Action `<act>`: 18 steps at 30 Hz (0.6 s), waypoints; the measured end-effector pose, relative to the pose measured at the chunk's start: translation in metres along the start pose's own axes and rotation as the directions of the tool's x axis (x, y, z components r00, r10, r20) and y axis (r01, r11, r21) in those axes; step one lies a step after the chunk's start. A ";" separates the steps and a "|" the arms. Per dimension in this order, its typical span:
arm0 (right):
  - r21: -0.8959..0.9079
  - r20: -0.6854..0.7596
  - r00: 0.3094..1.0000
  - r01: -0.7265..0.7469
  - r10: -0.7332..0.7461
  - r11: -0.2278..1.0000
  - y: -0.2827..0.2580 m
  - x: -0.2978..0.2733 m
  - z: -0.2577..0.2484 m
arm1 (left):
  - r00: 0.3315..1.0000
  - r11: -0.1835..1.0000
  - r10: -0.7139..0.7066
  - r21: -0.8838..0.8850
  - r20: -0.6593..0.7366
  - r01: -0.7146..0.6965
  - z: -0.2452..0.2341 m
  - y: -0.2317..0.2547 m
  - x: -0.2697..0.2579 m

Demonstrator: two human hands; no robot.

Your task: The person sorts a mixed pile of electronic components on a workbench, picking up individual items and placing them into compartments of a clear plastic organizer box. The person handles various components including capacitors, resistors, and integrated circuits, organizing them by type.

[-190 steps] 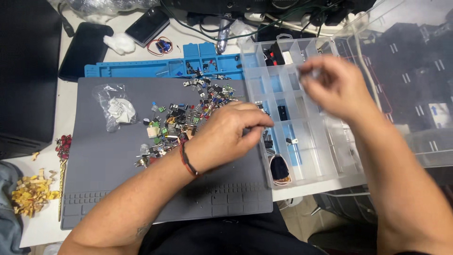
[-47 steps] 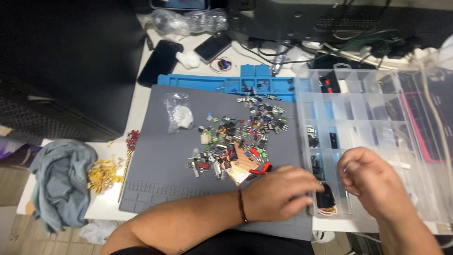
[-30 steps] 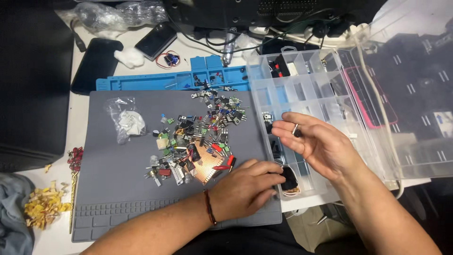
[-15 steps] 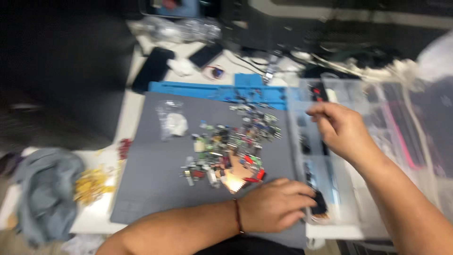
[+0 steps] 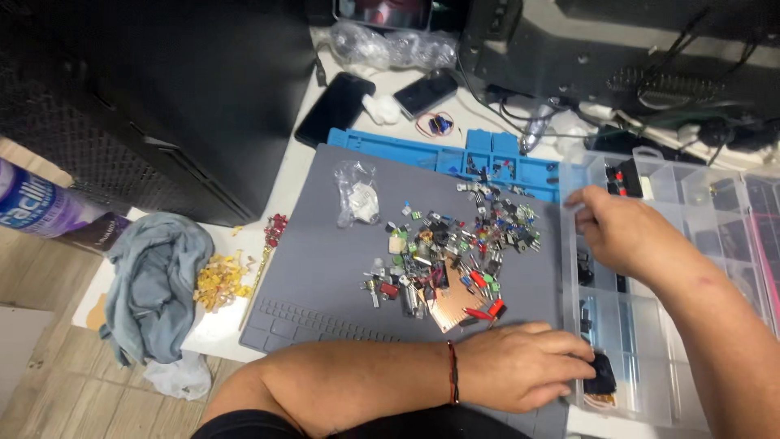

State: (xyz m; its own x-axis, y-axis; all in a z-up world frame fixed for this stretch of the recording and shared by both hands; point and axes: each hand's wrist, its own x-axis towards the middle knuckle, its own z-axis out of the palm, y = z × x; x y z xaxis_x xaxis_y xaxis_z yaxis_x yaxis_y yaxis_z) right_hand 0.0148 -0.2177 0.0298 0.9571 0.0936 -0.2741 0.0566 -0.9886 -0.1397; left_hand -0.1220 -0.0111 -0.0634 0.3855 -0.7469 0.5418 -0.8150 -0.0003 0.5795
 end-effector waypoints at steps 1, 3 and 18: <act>0.000 0.016 1.000 -0.013 0.013 1.000 -0.002 -0.002 -0.002 | 1.000 1.000 -0.003 -0.020 0.003 0.003 -0.005 0.004 0.001; 0.015 -0.050 0.998 0.040 -0.039 0.999 -0.005 -0.006 -0.007 | 0.999 0.998 0.035 0.056 -0.006 -0.035 -0.015 0.011 0.003; -0.223 -0.002 0.895 0.435 -0.447 0.872 -0.065 -0.060 0.042 | 0.970 0.964 0.225 0.127 0.090 -0.235 0.026 0.025 -0.014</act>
